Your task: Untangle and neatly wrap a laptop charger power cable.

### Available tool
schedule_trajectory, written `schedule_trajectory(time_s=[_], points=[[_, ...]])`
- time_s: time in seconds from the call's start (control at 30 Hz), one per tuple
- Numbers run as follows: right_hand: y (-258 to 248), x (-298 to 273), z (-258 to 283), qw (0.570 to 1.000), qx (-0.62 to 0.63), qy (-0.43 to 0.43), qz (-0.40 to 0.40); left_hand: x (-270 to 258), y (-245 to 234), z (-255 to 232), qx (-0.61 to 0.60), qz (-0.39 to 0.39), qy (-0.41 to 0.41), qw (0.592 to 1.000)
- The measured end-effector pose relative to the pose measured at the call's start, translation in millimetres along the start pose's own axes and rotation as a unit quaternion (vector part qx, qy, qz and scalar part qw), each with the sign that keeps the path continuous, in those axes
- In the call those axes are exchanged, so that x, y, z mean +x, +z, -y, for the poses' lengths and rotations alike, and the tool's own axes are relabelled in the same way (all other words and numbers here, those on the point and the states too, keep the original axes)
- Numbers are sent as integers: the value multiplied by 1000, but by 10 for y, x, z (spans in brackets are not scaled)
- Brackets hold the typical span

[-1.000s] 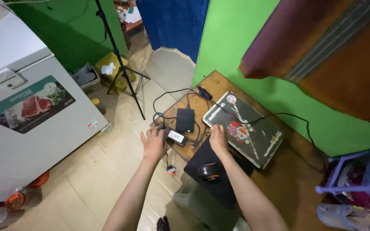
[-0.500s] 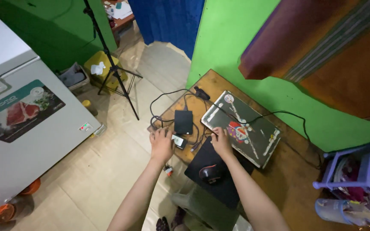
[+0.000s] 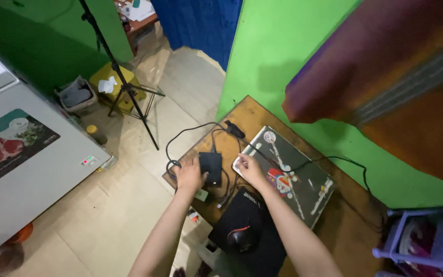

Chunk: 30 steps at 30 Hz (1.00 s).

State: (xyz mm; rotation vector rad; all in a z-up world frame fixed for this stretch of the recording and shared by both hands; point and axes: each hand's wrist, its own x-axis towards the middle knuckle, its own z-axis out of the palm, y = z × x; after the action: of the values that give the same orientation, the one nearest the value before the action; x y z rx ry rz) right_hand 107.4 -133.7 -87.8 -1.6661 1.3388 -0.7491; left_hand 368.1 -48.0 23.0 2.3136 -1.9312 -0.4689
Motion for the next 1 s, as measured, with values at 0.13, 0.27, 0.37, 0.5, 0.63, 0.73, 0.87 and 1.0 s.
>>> schedule_trajectory(time_s=[0.13, 0.27, 0.37, 0.5, 0.63, 0.73, 0.87, 1.0], points=[[303, 187, -86, 999, 23, -19, 35, 122, -52, -19, 3, 22, -2, 1000], [581, 246, 0, 998, 13, 42, 49, 274, -65, -20, -1, 70, -14, 997], [774, 304, -157, 992, 71, 85, 65, 371, 42, 10, 7, 84, 6, 996], [929, 329, -181, 976, 153, 144, 65, 502, 319, 109, -32, 45, 41, 998], [929, 340, -20, 982, 79, 165, 48, 493, 182, 69, -46, 51, 36, 997], [1022, 440, -270, 976, 178, 123, 37, 451, -80, 37, -65, 63, 11, 996], [892, 354, -48, 995, 64, 74, 9, 382, -170, 88, -115, 16, 52, 992], [844, 286, -22, 994, 106, 17, 16, 366, -51, 169, -252, -75, 109, 959]])
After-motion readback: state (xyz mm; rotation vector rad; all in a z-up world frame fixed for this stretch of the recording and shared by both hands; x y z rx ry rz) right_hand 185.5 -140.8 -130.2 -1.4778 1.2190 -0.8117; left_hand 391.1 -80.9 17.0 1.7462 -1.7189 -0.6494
